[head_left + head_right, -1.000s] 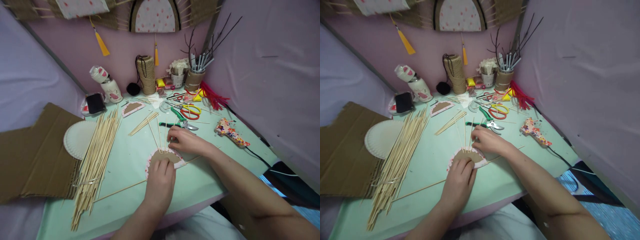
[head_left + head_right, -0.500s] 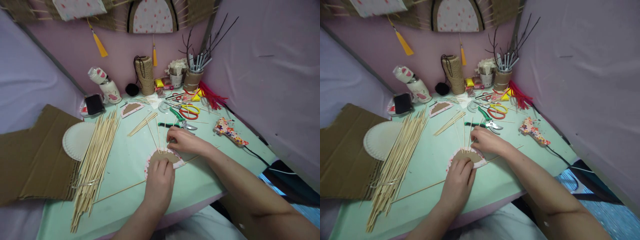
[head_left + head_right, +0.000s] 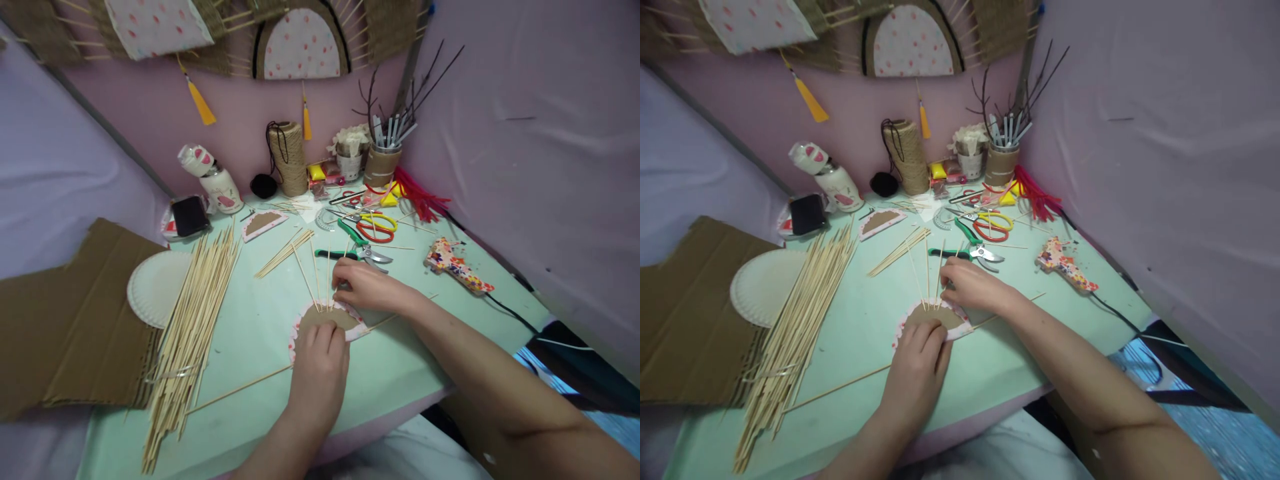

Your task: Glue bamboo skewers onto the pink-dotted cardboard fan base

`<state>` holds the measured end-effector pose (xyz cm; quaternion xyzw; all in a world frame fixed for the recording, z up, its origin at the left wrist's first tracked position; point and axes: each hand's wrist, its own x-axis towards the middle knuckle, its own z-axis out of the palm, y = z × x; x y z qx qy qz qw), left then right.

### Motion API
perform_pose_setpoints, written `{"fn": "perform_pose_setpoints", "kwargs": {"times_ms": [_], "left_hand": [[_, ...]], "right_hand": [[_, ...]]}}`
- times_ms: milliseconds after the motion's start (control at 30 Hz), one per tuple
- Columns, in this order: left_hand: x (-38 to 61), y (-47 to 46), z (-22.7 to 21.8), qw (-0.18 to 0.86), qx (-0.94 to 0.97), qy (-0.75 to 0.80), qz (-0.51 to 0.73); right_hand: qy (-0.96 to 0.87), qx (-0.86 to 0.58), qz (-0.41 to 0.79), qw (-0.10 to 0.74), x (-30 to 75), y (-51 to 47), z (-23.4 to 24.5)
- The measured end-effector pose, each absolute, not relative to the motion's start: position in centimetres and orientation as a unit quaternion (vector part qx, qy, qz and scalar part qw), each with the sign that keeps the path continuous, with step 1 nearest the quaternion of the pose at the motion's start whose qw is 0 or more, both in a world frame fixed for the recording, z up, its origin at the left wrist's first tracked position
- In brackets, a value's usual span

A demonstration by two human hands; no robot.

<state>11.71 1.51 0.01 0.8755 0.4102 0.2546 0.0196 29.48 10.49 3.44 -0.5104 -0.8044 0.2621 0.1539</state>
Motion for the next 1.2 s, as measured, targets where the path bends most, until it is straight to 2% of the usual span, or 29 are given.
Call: {"fn": "perform_pose_setpoints", "kwargs": {"times_ms": [1200], "left_hand": [[11.9,1.48,0.21,0.018,0.872,0.411,0.266]], "right_hand": [[-0.8,-0.514,0.273,0.144,29.42,10.43,3.63]]}}
